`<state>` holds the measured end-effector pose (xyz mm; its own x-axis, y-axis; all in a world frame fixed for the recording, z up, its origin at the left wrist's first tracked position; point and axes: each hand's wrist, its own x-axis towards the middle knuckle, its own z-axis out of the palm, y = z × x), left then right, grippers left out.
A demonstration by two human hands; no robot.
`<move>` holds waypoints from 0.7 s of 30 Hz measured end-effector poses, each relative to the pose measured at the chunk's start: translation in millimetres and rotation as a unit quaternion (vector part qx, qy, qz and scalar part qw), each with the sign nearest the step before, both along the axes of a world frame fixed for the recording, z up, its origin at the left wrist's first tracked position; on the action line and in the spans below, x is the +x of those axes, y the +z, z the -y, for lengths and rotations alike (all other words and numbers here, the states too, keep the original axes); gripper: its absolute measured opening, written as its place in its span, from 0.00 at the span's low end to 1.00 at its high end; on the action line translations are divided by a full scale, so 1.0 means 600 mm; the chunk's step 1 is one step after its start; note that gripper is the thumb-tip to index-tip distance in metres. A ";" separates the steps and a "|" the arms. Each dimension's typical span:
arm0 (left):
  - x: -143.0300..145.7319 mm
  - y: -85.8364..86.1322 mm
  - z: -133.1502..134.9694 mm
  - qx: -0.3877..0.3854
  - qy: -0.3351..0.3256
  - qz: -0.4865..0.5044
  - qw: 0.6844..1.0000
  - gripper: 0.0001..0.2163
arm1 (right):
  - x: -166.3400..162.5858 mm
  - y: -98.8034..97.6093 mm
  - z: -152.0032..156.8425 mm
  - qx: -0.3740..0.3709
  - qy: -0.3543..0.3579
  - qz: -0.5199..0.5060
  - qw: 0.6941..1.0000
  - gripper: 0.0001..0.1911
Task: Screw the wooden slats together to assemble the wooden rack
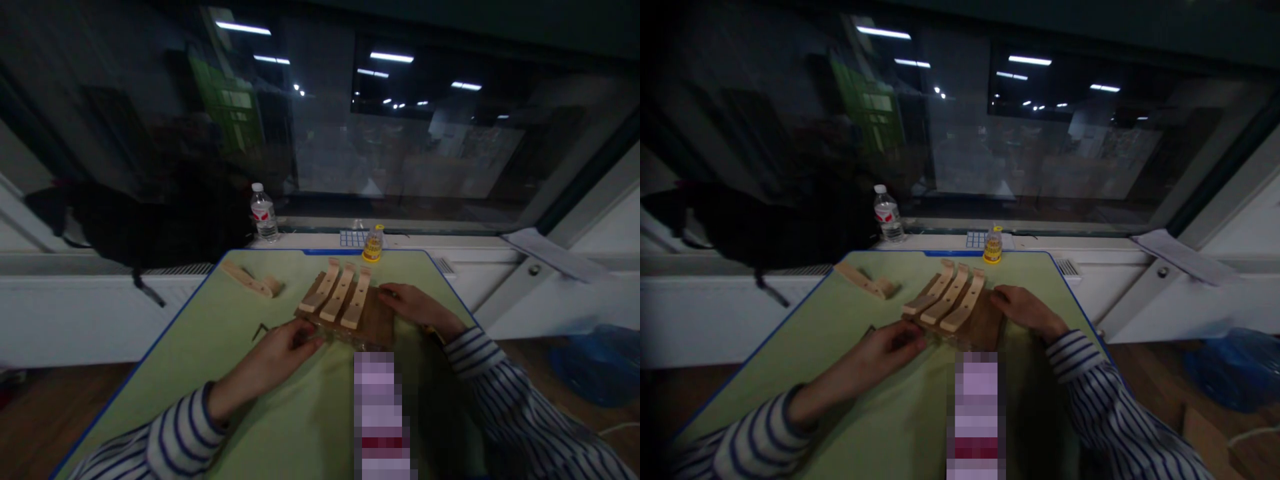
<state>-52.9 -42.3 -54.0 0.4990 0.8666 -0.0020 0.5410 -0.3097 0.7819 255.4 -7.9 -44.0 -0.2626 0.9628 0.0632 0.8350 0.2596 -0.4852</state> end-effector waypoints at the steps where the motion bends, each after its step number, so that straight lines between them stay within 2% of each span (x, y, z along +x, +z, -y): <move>1: -0.001 0.000 -0.005 0.002 0.003 0.006 1.000 0.16 | -0.001 -0.001 0.004 -0.007 -0.003 -0.004 1.000 0.18; 4: 0.003 -0.008 -0.017 -0.003 0.024 0.045 0.999 0.16 | -0.003 -0.002 0.015 -0.024 -0.020 -0.012 0.999 0.17; 8: 0.019 -0.023 -0.026 -0.109 0.075 0.137 0.982 0.21 | -0.006 -0.007 0.024 -0.043 -0.052 -0.022 0.997 0.17; 11: 0.033 -0.019 -0.028 -0.157 0.098 0.193 0.964 0.26 | -0.011 -0.011 0.034 -0.053 -0.078 -0.027 0.995 0.19; 13: 0.042 -0.009 -0.028 -0.144 0.083 0.211 0.963 0.27 | -0.018 -0.011 0.045 -0.057 -0.084 -0.028 0.994 0.19; 17: 0.049 0.005 -0.032 -0.105 0.006 0.221 0.970 0.25 | -0.039 -0.011 0.064 -0.050 -0.068 -0.031 0.996 0.16; 21: 0.047 -0.004 -0.042 -0.026 0.020 0.171 0.985 0.23 | -0.054 -0.022 0.068 -0.046 -0.071 -0.026 0.996 0.15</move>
